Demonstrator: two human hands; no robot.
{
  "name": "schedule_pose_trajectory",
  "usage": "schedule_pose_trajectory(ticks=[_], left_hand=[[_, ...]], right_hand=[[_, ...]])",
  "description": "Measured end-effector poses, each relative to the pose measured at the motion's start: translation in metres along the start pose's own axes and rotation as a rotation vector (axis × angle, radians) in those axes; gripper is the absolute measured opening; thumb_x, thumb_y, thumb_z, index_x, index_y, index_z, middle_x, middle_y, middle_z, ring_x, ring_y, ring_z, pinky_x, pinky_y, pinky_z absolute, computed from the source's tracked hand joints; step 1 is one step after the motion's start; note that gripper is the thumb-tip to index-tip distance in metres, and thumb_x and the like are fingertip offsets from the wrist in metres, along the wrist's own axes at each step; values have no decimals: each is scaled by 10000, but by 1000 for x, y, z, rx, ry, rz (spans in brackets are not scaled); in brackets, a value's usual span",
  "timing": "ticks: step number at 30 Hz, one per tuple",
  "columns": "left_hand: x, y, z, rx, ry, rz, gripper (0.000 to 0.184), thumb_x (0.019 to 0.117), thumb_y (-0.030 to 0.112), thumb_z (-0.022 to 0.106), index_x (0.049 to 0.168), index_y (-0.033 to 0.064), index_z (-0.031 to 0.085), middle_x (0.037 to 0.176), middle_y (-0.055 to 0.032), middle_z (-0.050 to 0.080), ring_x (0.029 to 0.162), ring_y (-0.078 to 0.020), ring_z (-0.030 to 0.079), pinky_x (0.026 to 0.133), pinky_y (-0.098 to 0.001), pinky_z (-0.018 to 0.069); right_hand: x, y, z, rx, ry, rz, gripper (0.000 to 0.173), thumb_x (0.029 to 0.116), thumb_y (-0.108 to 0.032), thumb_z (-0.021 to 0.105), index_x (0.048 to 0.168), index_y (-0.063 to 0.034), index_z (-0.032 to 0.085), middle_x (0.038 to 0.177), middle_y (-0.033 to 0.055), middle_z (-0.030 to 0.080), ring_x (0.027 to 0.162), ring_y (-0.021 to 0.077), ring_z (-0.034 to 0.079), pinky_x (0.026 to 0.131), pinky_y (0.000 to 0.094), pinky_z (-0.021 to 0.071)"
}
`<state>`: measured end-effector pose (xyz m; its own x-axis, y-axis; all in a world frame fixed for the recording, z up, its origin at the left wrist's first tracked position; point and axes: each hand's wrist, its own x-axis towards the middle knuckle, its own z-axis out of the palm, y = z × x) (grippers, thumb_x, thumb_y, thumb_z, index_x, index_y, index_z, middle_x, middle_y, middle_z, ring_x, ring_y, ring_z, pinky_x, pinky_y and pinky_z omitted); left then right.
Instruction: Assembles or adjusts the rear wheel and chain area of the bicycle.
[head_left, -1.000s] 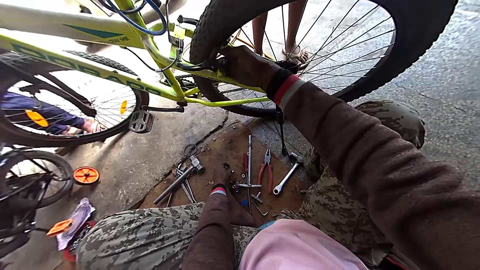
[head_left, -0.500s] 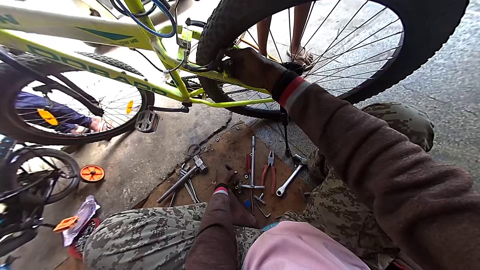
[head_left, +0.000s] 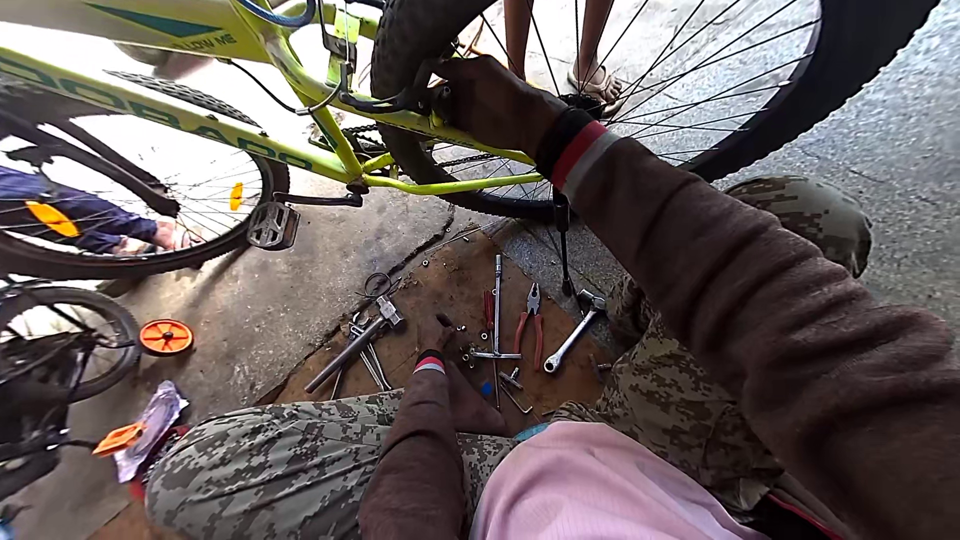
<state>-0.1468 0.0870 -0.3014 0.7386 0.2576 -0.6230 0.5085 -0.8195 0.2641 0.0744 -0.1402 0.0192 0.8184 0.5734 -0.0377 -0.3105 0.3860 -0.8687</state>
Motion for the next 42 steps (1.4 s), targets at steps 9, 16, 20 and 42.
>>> schedule_pose_trajectory(ticks=[9, 16, 20, 42], left_hand=[[1, -6, 1, -48, 17, -54, 285, 918, 247, 763, 1119, 46, 739, 1177, -221, 703, 1168, -389, 654, 1021, -586, 495], [10, -24, 3, -240, -50, -63, 242, 863, 157, 814, 1090, 94, 759, 1088, -162, 737, 1026, -320, 710, 938, -539, 555], [4, -19, -4, -202, -44, -90, 242, 852, 165, 813, 1084, 110, 769, 1127, -178, 727, 1094, -352, 682, 968, -585, 520], [6, 13, -3, -160, -53, 23, 265, 902, 227, 761, 1096, 47, 737, 1088, -182, 728, 1034, -322, 705, 948, -538, 549]], right_hand=[[-2, -2, 4, 2, 9, 11, 353, 1116, -239, 319, 1006, -51, 597, 703, 34, 567, 599, 96, 563, 595, 228, 516], [1, 0, 0, 4, -6, 18, 348, 1114, -256, 329, 991, -69, 596, 712, 27, 553, 615, 100, 556, 606, 238, 511], [1, -1, 1, 13, 15, 15, 337, 1117, -267, 347, 1043, -50, 594, 751, 45, 578, 647, 111, 583, 635, 246, 529], [1, 0, -2, 8, -26, -21, 335, 1122, -275, 333, 1075, -77, 599, 769, 16, 580, 671, 89, 571, 669, 230, 517]])
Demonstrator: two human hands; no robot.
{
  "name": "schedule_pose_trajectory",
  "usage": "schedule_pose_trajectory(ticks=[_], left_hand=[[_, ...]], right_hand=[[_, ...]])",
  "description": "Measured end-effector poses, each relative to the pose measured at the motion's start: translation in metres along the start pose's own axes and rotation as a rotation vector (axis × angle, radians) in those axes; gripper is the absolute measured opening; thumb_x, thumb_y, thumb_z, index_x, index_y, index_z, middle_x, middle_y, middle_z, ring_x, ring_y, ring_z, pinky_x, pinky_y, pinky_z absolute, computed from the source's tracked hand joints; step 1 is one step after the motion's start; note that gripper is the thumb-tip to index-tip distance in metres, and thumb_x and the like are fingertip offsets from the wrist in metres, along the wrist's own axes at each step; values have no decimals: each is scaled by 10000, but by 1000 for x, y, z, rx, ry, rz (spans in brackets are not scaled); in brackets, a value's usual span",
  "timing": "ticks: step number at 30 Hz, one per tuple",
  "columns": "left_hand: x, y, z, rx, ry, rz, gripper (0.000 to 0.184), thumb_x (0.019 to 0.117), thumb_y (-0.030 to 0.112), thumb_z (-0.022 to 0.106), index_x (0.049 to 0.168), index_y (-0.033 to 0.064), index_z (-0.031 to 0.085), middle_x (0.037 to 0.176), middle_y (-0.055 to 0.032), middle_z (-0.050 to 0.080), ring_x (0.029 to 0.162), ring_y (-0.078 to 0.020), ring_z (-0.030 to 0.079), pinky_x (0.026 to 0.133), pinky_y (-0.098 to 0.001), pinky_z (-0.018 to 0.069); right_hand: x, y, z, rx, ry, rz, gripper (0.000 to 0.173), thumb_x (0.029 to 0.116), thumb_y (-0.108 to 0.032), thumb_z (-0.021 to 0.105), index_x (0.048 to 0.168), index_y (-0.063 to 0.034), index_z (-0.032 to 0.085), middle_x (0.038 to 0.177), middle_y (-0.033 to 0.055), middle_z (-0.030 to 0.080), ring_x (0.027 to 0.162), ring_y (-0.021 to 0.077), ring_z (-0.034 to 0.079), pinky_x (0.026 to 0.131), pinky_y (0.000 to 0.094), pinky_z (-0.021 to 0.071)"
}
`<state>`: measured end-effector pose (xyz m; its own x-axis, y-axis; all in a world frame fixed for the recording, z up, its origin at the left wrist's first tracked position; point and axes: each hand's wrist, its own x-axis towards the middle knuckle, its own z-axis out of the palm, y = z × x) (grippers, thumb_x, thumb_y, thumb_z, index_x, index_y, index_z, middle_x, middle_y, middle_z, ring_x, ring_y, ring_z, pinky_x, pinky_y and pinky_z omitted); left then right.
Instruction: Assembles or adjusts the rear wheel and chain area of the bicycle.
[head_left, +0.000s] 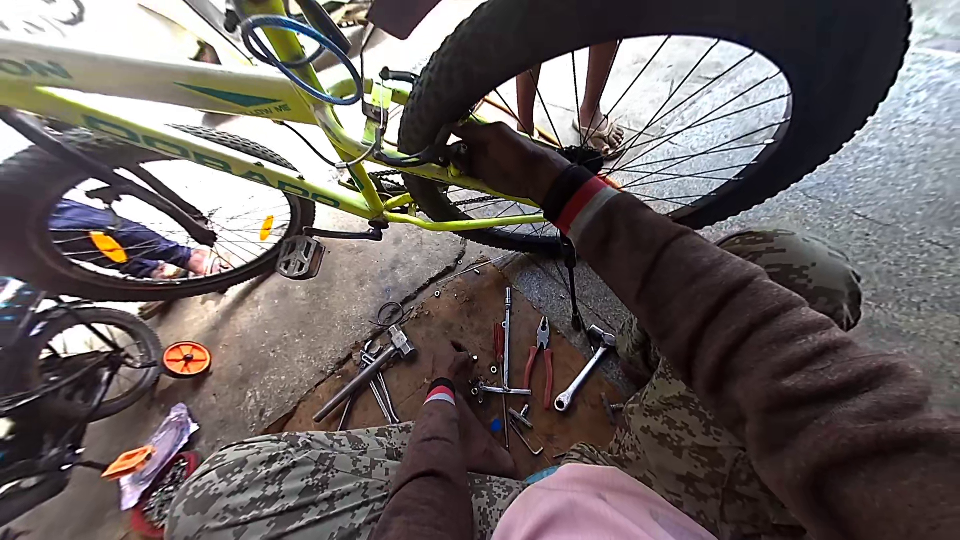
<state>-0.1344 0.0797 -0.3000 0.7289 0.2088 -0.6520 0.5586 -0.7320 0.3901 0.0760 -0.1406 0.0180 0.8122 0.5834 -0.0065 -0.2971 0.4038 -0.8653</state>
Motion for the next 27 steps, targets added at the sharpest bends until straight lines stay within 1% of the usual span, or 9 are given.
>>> schedule_pose_trajectory(ticks=[3, 6, 10, 12, 14, 17, 20, 23, 27], left_hand=[[1, 5, -12, -433, 46, -21, 278, 910, 160, 785, 1119, -2, 700, 1035, -167, 735, 888, -248, 741, 863, -426, 611], [-1, 19, -26, -808, 74, 61, 280, 931, 65, 751, 1172, -47, 664, 1024, -190, 719, 832, -248, 726, 811, -396, 616], [-14, 52, -49, -936, 111, 147, 257, 971, 104, 709, 1192, -24, 681, 1031, -175, 721, 849, -239, 720, 822, -397, 607], [-14, 59, -52, -893, 113, 147, 252, 980, 106, 695, 1198, -19, 678, 1027, -176, 724, 841, -242, 725, 819, -401, 609], [-4, 56, -42, -718, 113, 103, 240, 975, 115, 698, 1172, -22, 687, 993, -190, 726, 806, -260, 727, 794, -424, 616], [16, 36, -15, -270, -8, 11, 266, 928, 185, 703, 1148, 38, 726, 1062, -174, 734, 906, -267, 740, 853, -450, 611], [26, 25, 0, 54, -139, -34, 339, 866, 229, 723, 1160, 59, 719, 1174, -185, 698, 1067, -307, 690, 938, -513, 551], [37, 38, -12, 46, -145, -32, 370, 890, 261, 737, 1193, 49, 713, 1192, -197, 694, 1113, -325, 674, 978, -524, 528], [75, 73, -40, -60, 116, 115, 279, 945, 240, 675, 1149, 61, 742, 1154, -197, 718, 1131, -365, 673, 992, -585, 513]], right_hand=[[-1, 1, -1, -5, -27, -21, 350, 1122, -251, 321, 1069, -71, 617, 782, 13, 596, 670, 71, 567, 662, 210, 509], [-1, 1, -3, -14, -35, -12, 352, 1124, -260, 325, 1107, -68, 619, 824, 21, 612, 706, 75, 586, 691, 215, 521], [-1, 1, -5, -85, -28, -7, 338, 1125, -245, 323, 1150, -80, 617, 888, 5, 622, 753, 51, 584, 731, 194, 514], [-2, 1, -4, -89, -15, -7, 329, 1123, -243, 337, 1147, -82, 623, 880, 0, 617, 747, 46, 579, 728, 187, 509], [-2, 2, -4, -85, -19, 0, 327, 1123, -254, 334, 1142, -93, 619, 863, -8, 608, 732, 40, 570, 714, 179, 500], [-2, 1, -2, -90, -14, 5, 336, 1122, -264, 331, 1088, -93, 618, 806, -17, 597, 688, 34, 558, 676, 174, 493], [-2, 1, 2, -41, 42, 45, 337, 1123, -281, 328, 1112, -93, 607, 828, -5, 609, 698, 45, 572, 681, 185, 505], [-3, 1, 0, -38, 30, 24, 352, 1123, -265, 318, 1159, -76, 613, 852, 10, 629, 716, 48, 588, 697, 184, 515], [-4, 2, -1, -132, 27, -26, 332, 1115, -233, 331, 1158, -84, 625, 894, -5, 634, 748, 30, 576, 726, 175, 505]])
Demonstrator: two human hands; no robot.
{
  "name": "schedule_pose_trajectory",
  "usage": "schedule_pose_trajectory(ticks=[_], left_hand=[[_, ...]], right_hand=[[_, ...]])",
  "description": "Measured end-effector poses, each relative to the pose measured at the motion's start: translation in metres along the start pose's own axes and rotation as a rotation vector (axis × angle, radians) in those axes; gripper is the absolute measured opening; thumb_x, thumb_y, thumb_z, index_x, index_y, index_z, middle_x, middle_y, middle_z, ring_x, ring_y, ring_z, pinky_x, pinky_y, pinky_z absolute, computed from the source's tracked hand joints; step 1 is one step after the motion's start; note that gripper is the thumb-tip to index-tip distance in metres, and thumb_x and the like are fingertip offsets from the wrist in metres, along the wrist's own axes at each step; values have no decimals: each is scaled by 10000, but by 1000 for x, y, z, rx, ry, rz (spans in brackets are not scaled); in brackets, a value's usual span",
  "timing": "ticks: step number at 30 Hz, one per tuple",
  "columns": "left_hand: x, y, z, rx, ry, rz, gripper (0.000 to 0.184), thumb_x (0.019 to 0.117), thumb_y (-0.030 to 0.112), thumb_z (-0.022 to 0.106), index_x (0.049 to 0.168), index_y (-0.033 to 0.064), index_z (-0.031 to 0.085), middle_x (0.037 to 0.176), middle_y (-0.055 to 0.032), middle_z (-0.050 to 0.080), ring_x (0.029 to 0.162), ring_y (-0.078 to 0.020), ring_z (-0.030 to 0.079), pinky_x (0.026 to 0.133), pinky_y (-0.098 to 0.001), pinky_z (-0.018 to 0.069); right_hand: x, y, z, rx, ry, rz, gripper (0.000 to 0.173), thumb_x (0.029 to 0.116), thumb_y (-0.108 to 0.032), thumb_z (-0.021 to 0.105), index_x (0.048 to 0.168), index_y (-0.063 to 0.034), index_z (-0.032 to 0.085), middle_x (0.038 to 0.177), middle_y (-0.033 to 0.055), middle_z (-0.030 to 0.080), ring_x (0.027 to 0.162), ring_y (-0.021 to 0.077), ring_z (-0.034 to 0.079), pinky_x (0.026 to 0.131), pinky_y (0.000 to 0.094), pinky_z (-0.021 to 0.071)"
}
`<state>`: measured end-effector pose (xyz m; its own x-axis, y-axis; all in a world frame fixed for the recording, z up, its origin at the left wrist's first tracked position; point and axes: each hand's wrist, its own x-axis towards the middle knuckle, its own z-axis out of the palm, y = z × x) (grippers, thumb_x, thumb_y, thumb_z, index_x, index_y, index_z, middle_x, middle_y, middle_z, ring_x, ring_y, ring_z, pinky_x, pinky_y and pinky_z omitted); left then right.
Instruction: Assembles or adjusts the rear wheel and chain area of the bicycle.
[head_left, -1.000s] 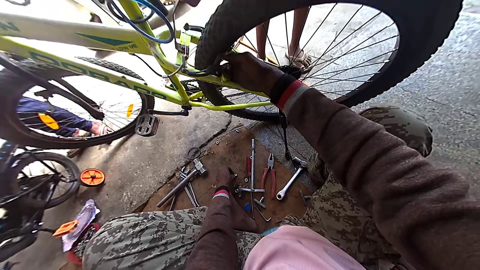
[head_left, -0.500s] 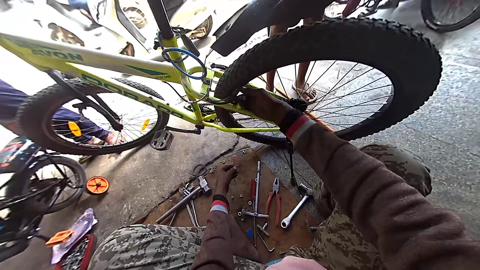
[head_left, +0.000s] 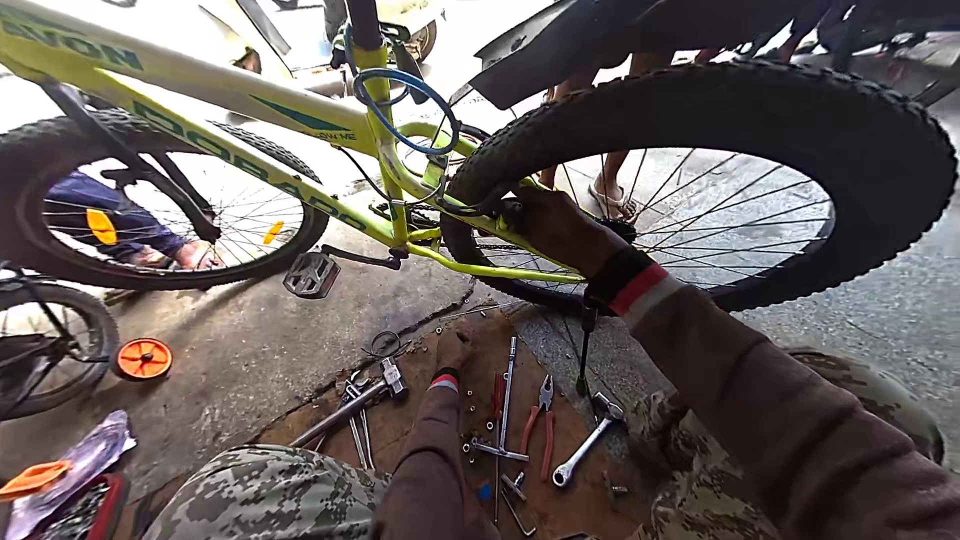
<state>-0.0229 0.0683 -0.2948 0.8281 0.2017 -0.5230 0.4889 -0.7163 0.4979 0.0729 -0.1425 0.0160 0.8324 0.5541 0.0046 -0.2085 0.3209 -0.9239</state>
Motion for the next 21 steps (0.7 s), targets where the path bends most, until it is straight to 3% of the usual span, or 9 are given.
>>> schedule_pose_trajectory(ticks=[3, 6, 10, 13, 17, 19, 21], left_hand=[[39, 24, -15, -20, 131, 61, 284, 990, 202, 605, 1200, 47, 717, 1203, -223, 696, 1156, -399, 661, 992, -612, 515], [71, 38, -21, 14, 190, 116, 295, 965, 118, 633, 1246, 67, 710, 1277, -247, 650, 1198, -420, 629, 1013, -609, 508], [120, 26, -12, 173, 184, 218, 359, 968, 109, 633, 1306, 204, 712, 1296, -200, 650, 1205, -375, 635, 1014, -553, 530], [131, 19, -11, 282, 154, 287, 335, 1009, 56, 560, 1298, 147, 704, 1268, -183, 647, 1175, -352, 643, 1004, -507, 533], [128, 15, -11, 404, 113, 368, 354, 977, 0, 577, 1296, 103, 691, 1281, -190, 635, 1177, -353, 637, 1007, -493, 535], [130, 11, -7, 437, 98, 380, 360, 972, 3, 592, 1303, 106, 687, 1298, -180, 630, 1199, -346, 626, 1021, -487, 526], [133, 9, -1, 421, 122, 385, 295, 956, 1, 620, 1231, 65, 706, 1270, -184, 645, 1178, -356, 635, 1003, -505, 536]], right_hand=[[0, 0, 0, -30, 19, -12, 309, 1111, -215, 343, 1200, -93, 613, 936, -12, 636, 797, 22, 588, 770, 176, 514], [0, 2, 2, 70, 84, 16, 353, 1114, -247, 341, 1176, -65, 637, 938, 27, 666, 820, 67, 623, 804, 223, 536], [-2, 0, 5, 56, 134, 37, 375, 1111, -235, 311, 1205, -63, 631, 1011, 44, 672, 886, 79, 637, 853, 232, 539], [-3, 0, 3, 25, 89, 15, 415, 1118, -242, 262, 1321, -71, 581, 1196, 65, 654, 1066, 113, 626, 980, 277, 507], [-5, 0, 6, 46, 119, 7, 406, 1114, -251, 280, 1273, -74, 609, 1157, 62, 664, 1034, 118, 632, 958, 284, 516], [-13, -1, 10, 15, 119, 3, 387, 1120, -292, 315, 1243, -117, 638, 1120, 9, 683, 1012, 70, 644, 939, 242, 523], [-16, 1, 7, -8, 97, -9, 380, 1116, -287, 330, 1249, -112, 641, 1139, 9, 679, 1032, 70, 635, 963, 250, 513]])
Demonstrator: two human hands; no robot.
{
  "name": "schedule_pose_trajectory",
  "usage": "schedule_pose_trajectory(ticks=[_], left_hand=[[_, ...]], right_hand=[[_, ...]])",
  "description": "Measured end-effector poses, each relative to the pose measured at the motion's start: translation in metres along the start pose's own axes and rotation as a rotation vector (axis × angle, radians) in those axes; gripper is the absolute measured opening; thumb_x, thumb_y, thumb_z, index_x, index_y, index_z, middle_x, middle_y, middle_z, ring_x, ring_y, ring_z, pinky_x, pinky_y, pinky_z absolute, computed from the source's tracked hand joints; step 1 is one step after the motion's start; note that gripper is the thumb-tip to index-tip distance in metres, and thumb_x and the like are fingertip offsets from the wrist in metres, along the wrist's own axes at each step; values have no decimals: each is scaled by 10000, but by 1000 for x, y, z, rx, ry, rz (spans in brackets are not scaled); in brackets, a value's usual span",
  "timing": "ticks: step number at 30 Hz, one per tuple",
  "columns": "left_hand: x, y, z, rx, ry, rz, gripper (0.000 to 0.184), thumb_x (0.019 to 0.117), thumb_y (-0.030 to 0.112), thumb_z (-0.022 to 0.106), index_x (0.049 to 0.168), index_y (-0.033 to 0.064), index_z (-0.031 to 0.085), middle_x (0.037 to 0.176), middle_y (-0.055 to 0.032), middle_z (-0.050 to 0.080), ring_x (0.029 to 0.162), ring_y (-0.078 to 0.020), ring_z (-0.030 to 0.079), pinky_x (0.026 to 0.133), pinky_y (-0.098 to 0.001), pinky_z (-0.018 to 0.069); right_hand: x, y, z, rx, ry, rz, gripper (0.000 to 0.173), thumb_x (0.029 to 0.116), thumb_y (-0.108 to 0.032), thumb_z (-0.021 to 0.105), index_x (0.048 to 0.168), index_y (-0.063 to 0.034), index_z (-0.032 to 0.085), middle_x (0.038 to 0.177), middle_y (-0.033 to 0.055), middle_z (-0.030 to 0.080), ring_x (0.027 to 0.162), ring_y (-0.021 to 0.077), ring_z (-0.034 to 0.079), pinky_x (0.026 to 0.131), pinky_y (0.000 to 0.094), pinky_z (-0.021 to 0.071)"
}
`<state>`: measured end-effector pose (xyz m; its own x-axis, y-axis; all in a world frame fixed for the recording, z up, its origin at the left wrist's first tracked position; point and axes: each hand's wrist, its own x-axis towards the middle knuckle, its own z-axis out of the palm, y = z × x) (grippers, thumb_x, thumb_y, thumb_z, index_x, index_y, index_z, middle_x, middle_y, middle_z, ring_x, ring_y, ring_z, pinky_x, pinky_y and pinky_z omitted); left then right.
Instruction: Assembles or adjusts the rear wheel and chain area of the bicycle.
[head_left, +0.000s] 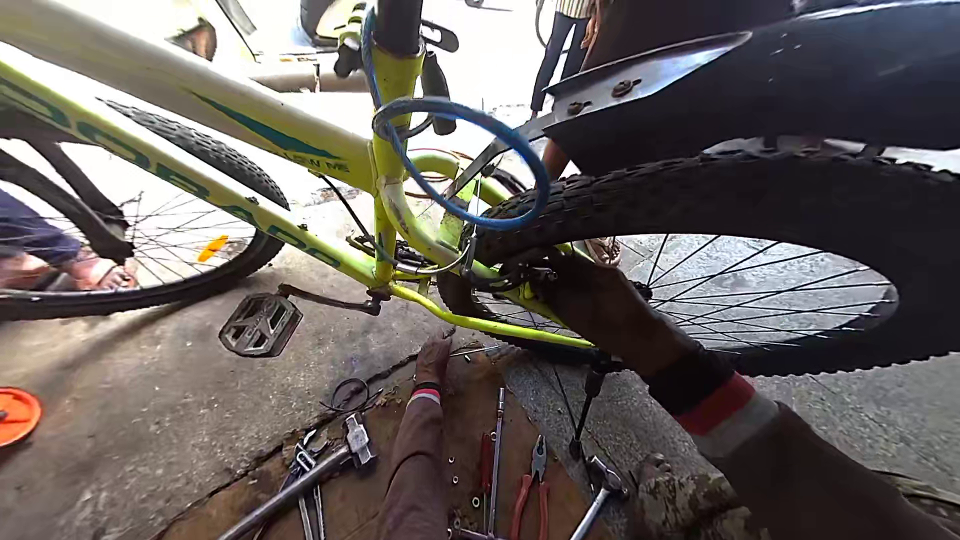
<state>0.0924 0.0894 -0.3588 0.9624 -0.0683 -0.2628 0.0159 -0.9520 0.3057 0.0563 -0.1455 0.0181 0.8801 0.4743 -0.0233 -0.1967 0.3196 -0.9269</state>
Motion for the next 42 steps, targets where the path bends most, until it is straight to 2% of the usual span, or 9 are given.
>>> schedule_pose_trajectory(ticks=[6, 10, 13, 20, 24, 29, 32, 36, 42], left_hand=[[-1, 6, 2, -412, 154, -260, 293, 1019, 200, 564, 1230, 58, 709, 1208, -173, 709, 1181, -326, 661, 1063, -513, 495], [-20, 30, -6, -962, 309, -456, 265, 1031, 184, 610, 1149, -36, 699, 998, -194, 724, 885, -282, 707, 852, -461, 574], [-44, 58, -23, -1411, 366, -443, 233, 1047, 109, 586, 1132, -100, 644, 946, -200, 717, 758, -227, 710, 713, -377, 610], [-123, 117, -110, -1727, 394, -391, 235, 948, 21, 698, 1149, -83, 632, 965, -173, 697, 791, -220, 688, 783, -357, 601], [-169, 133, -173, -1710, 426, -321, 327, 942, 61, 719, 1249, -17, 642, 1036, -126, 710, 831, -195, 687, 801, -354, 588], [-206, 163, -240, -1652, 381, -255, 223, 997, 165, 664, 1195, 63, 654, 846, 8, 602, 588, -40, 510, 525, -166, 442], [-215, 174, -270, -1485, 406, -159, 254, 1013, 206, 653, 1222, 62, 665, 925, 7, 634, 667, -55, 520, 609, -209, 446], [-206, 181, -280, -1249, 585, -31, 187, 972, 240, 719, 1106, 116, 754, 845, 16, 663, 575, -47, 476, 507, -203, 375], [-199, 196, -264, -948, 822, 111, 204, 950, 286, 755, 1048, 108, 750, 850, -15, 706, 674, -96, 604, 644, -302, 527]], right_hand=[[11, 1, -5, 59, -37, 23, 380, 1110, -236, 345, 1231, -48, 652, 1127, 74, 678, 1032, 117, 636, 966, 287, 517], [4, -4, -1, -62, -61, -28, 329, 1105, -167, 376, 1208, -57, 669, 1115, 38, 680, 1028, 89, 635, 954, 266, 522], [8, 2, -6, -12, -73, -14, 321, 1105, -182, 379, 1205, -54, 656, 1093, 46, 682, 988, 97, 642, 915, 267, 533], [12, 4, -8, -78, -125, -39, 303, 1108, -190, 388, 1229, -61, 635, 1003, 3, 665, 886, 39, 623, 846, 214, 528], [16, 3, -4, 58, -79, 16, 336, 1115, -257, 385, 1204, -51, 634, 960, 20, 665, 849, 64, 624, 813, 233, 529], [17, 2, -5, 1, -118, -8, 301, 1108, -226, 409, 1183, -48, 640, 899, 5, 661, 789, 46, 619, 763, 219, 534], [15, 1, -5, 0, -138, -15, 284, 1104, -230, 424, 1169, -58, 640, 891, -7, 651, 788, 42, 616, 761, 214, 533], [17, 2, -8, 54, -155, 15, 306, 1107, -270, 408, 1107, -84, 651, 858, -11, 652, 763, 46, 619, 737, 212, 534], [14, -1, -10, 65, -148, 64, 279, 1100, -268, 426, 1090, -98, 648, 856, -17, 657, 767, 46, 626, 734, 212, 537]])
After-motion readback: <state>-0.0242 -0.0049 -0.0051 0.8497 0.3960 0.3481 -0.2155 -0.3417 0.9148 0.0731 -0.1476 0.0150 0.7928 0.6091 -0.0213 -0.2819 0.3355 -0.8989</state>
